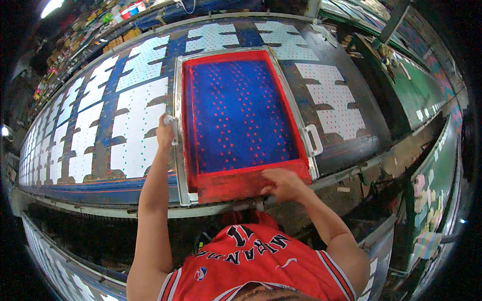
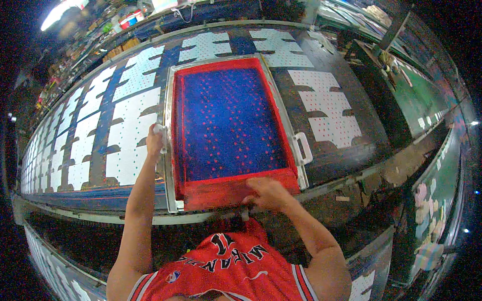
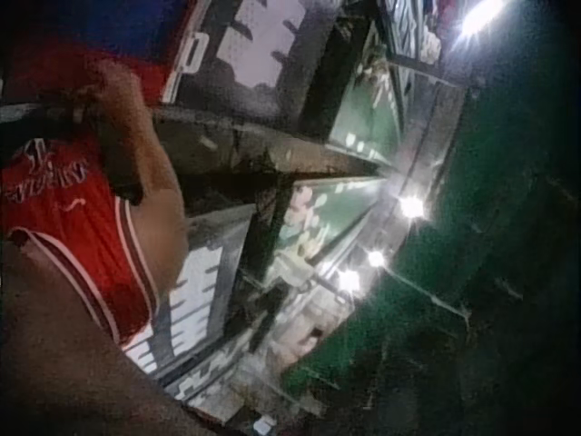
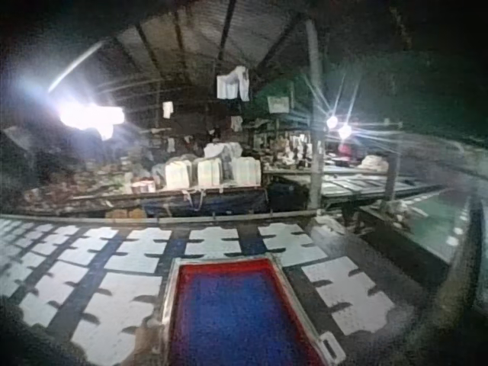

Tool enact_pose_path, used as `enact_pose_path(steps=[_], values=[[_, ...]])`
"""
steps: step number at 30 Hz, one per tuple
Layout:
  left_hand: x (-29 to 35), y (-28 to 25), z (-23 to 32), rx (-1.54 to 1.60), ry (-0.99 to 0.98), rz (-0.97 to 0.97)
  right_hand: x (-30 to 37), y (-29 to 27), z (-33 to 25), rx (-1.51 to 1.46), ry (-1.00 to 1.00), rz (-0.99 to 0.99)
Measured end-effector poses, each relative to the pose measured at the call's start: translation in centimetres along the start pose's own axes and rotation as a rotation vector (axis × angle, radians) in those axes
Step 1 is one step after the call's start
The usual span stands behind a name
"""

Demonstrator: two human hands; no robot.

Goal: The person repeatedly positions a red-framed screen over a conveyor of white fabric pieces and uses a squeegee to pull red ink across the mesh, depositing a dotted pattern onto each piece as it passes underneath.

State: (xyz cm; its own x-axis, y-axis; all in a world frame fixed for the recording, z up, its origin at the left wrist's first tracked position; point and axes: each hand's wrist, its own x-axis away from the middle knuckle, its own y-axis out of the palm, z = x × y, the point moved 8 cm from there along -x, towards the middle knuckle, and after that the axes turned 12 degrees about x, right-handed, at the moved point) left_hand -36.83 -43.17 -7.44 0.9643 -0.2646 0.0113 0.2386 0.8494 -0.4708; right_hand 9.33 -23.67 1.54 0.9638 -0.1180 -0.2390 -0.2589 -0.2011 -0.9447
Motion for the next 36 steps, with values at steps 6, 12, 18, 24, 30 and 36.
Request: enact_pose_path(steps=[6,12,18,24,30,36], values=[[-0.1,0.0,-0.2,-0.045,0.028,0.033,3.7,-8.0,17.3,0.354,0.632,0.573],[-1.4,0.2,-2.0,0.003,0.085,0.089,5.4,-2.0,25.2,0.049,0.902,0.311],[-1.6,0.3,-2.3,0.181,-0.122,0.022,5.4,0.8,26.7,-0.257,1.041,0.182],[-1.3,-2.6,2.1,0.19,0.121,0.089,3.5,0.0,27.6,-0.052,1.063,0.124],[-1.5,-8.1,2.9,0.338,0.018,0.045,-0.8,-3.8,23.3,-0.136,1.056,0.162],[-5.2,-18.7,1.8,0.434,0.032,0.052,-7.2,-4.1,14.0,-0.21,0.985,0.201]])
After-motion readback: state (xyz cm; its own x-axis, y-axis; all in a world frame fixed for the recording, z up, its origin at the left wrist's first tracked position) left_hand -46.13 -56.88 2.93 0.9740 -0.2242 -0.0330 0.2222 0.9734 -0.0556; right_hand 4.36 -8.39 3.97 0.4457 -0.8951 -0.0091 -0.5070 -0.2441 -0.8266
